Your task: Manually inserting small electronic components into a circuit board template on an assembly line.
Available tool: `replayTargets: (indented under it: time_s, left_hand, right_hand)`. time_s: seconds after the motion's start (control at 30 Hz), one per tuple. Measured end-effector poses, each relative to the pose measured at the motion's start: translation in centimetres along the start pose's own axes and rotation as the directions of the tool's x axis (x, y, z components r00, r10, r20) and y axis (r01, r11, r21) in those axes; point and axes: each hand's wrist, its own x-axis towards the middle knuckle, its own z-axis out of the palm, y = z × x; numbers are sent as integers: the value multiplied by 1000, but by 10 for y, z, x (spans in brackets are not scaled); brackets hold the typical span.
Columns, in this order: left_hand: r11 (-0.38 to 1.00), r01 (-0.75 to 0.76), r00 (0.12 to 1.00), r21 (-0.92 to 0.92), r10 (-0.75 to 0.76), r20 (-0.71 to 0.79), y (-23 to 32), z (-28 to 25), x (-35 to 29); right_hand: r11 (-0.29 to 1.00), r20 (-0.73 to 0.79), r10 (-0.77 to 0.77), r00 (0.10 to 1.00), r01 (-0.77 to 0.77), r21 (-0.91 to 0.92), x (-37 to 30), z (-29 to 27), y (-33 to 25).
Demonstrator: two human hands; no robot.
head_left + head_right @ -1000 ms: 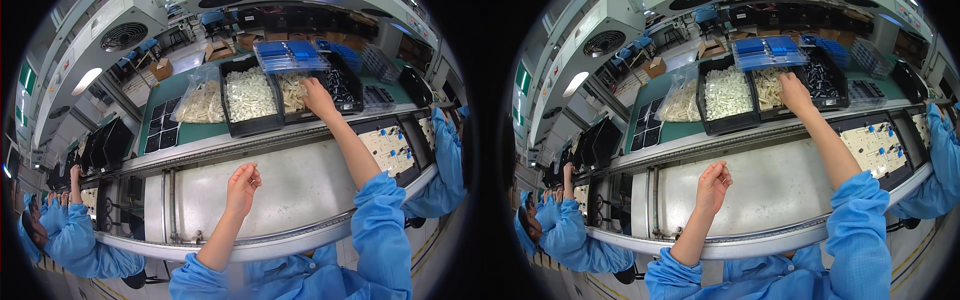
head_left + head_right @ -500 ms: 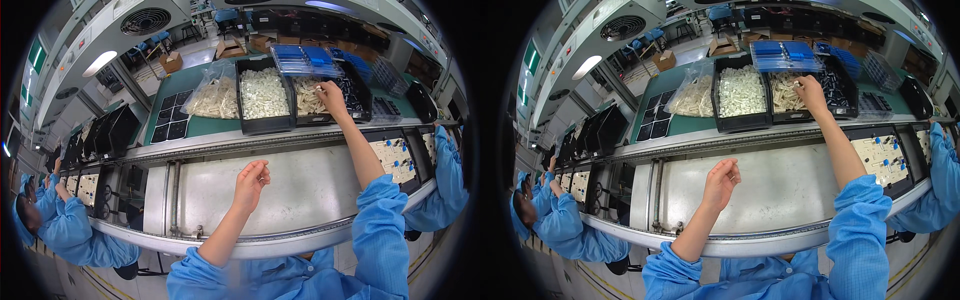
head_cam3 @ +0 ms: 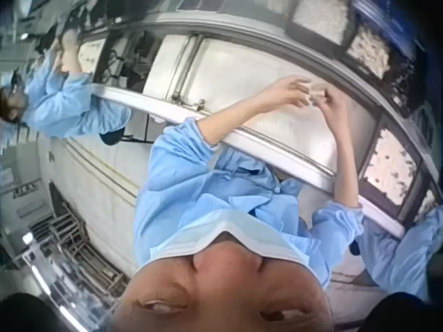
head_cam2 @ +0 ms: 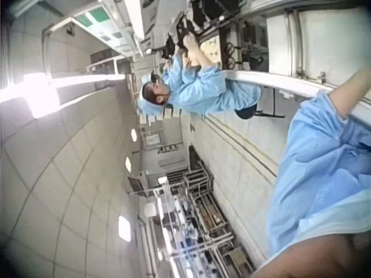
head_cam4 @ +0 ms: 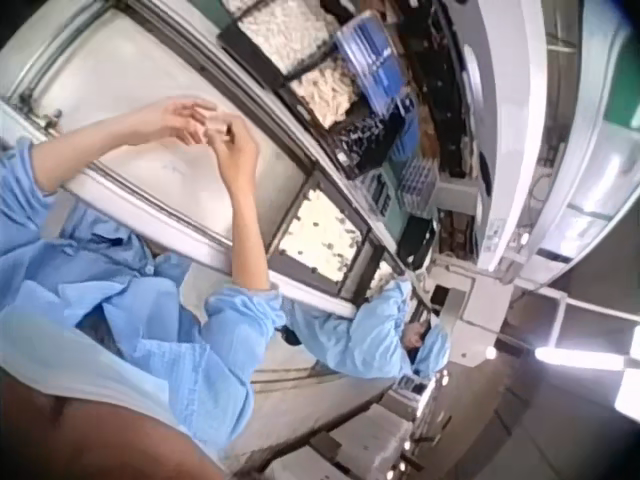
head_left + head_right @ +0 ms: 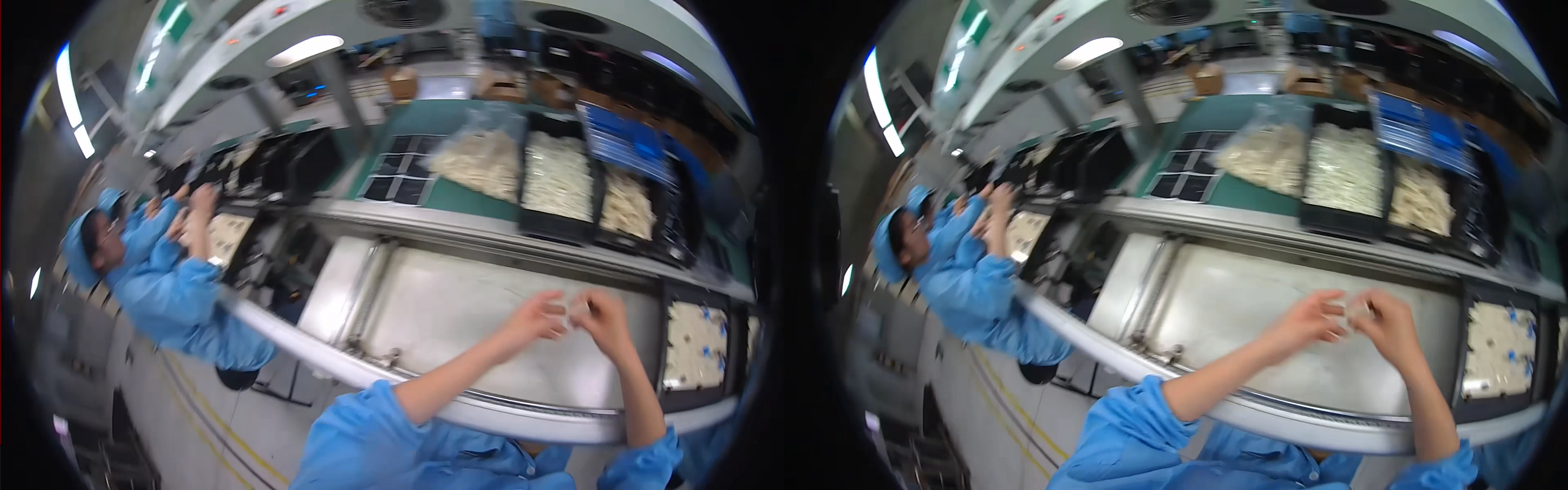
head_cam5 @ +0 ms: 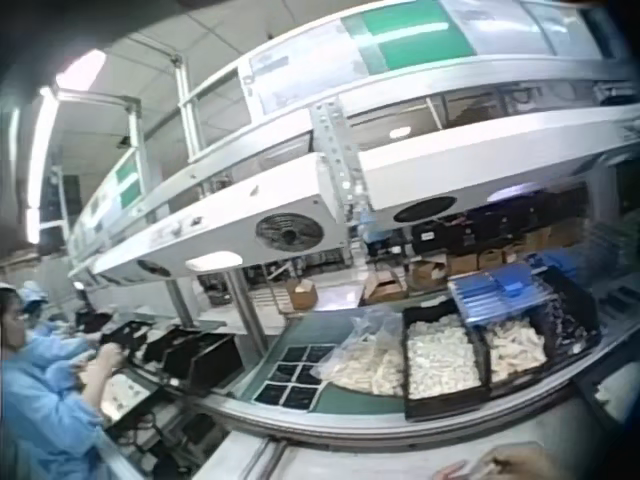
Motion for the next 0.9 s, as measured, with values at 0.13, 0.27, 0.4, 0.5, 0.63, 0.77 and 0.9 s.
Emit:
replayTargets:
  time_s: [0.13,0.27,0.4,0.5,0.63,0.77,0.9]
  left_hand:
    - [992,121,975,49,-127,180,-13,5,0]
    - [990,123,968,66,-135,211,-18,5,2]
    - [993,97,977,63,-107,186,-20,1,3]
    - [992,100,984,71,-109,138,-15,-1,1]
    - [996,33,995,88,-41,90,-21,3,5]
    - [990,5,998,144,-14,61,-25,1,7]
    - [972,27,998,235,-38,41,-21,-3,7]
  right_hand:
    - [993,-40,-74,996,70,-93,-24,18,-10]
    - [993,-45,-9,999,3,-120,-24,19,-2]
    - [985,-84,-103,991,90,-147,-23,23,-2]
    - [969,-90,-188,978,170,-179,-20,23,-3]
    - [983,-99,-106,989,90,-160,-23,18,-4]
    - [984,-80,-78,994,63,-167,-24,12,3]
    - [964,-138,-164,977,129,-233,-24,9,3]
